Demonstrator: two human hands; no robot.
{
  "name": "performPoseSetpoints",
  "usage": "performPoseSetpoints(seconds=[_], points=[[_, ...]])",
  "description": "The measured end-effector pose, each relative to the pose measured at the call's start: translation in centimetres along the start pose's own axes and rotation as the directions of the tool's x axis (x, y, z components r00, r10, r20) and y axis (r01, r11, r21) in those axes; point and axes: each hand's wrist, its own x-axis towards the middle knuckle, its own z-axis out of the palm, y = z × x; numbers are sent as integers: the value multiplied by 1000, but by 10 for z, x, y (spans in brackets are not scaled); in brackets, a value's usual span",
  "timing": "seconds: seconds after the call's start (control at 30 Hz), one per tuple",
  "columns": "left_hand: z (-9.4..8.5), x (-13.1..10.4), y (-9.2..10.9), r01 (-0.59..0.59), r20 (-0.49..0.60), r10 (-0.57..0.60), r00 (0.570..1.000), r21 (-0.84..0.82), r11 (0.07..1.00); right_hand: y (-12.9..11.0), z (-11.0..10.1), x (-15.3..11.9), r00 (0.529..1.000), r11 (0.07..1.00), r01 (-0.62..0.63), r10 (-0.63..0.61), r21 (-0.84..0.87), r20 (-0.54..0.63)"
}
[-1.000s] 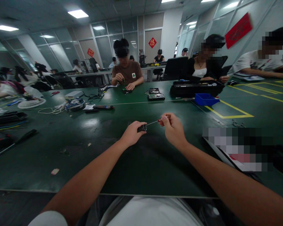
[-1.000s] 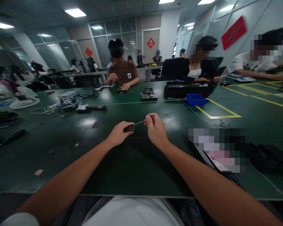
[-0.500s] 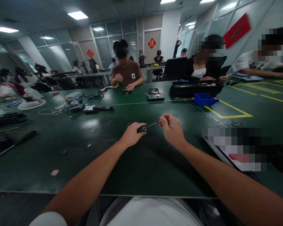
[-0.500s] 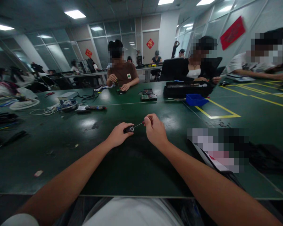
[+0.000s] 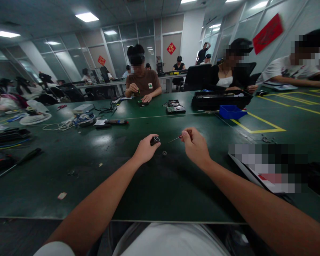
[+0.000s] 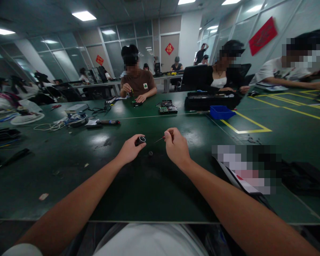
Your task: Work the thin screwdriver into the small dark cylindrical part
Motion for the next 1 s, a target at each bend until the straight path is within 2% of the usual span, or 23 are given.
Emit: performPoseSetpoints(seconds=[0.1, 0.17, 0.3, 0.47, 0.63, 0.77, 0.87, 0.93, 1.0], points=[[-2, -1, 5, 42, -4, -43, 999, -83, 996, 0, 0, 0, 1000, 1000, 2, -2, 19, 1], [-3, -3, 10, 54, 17, -52, 998, -84, 995, 0, 1, 0, 1000, 1000, 3, -3, 21, 0], [-3, -7, 19, -45, 59, 41, 997, 72, 996, -1, 1, -1, 1000, 999, 5, -5, 33, 9], [4, -9, 18, -208, 189, 161, 969, 262, 942, -1, 2, -1, 1000, 1000, 11, -11, 27, 0], [13, -9, 14, -302, 346, 137, 928, 486, 820, -1, 3, -1, 1000, 999, 9, -9, 34, 8], [14, -8, 14, -331, 397, 129, 909, 500, 800, -3, 2, -1, 1000, 1000, 1, -1, 29, 17], [8, -6, 16, -267, 301, 153, 941, 389, 882, -4, 1, -1, 1000, 1000, 10, -10, 22, 18], [-2, -3, 16, -189, 134, 157, 978, 270, 944, -3, 1, -1, 1000, 1000, 12, -12, 19, 18], [-18, 3, 14, -111, -74, 122, 990, 137, 984, -2, 1, -1, 1000, 1000, 10, -11, 20, 23]])
